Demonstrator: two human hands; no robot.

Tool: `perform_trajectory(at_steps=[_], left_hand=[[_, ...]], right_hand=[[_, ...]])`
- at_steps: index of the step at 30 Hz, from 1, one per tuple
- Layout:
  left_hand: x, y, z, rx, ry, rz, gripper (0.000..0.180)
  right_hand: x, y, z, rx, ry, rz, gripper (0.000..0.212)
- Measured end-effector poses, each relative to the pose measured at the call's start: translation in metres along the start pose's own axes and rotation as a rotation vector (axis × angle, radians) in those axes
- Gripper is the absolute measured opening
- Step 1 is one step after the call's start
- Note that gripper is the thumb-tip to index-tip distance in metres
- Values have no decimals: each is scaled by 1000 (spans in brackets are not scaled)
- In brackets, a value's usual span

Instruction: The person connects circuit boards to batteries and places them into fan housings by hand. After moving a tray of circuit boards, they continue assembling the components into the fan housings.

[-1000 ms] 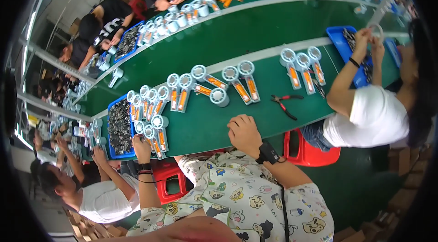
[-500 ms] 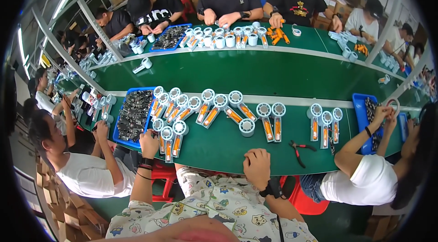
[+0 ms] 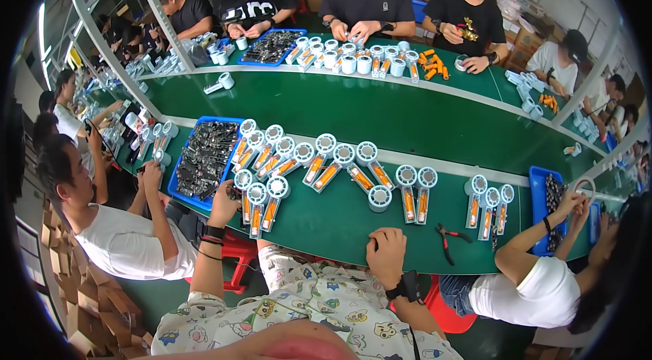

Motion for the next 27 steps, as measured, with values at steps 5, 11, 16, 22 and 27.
perform_trajectory(at_steps=[5, 11, 16, 22, 27], left_hand=[[-10, -8, 6, 14, -163, 117, 63], [-29, 6, -23, -106, -47, 121, 49], [-25, -9, -29, -823, -310, 175, 30], [4, -12, -68, -765, -65, 192, 17], [8, -10, -70, -778, -172, 77, 24]], right_hand=[[-6, -5, 13, 18, 5, 27, 10], [13, -37, 33, 113, 135, 135, 10], [52, -67, 36, 252, 305, 274, 8], [71, -73, 27, 486, 704, 287, 9], [75, -86, 49, 492, 924, 220, 10]])
Point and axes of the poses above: each hand's wrist, its own z-axis towards the middle knuckle, its own y-axis out of the back of the hand, x = y × z, the point moved 2 cm from there along z, towards the middle knuckle, and after that the axes turned 13 degrees about y, right-handed, at the moved point
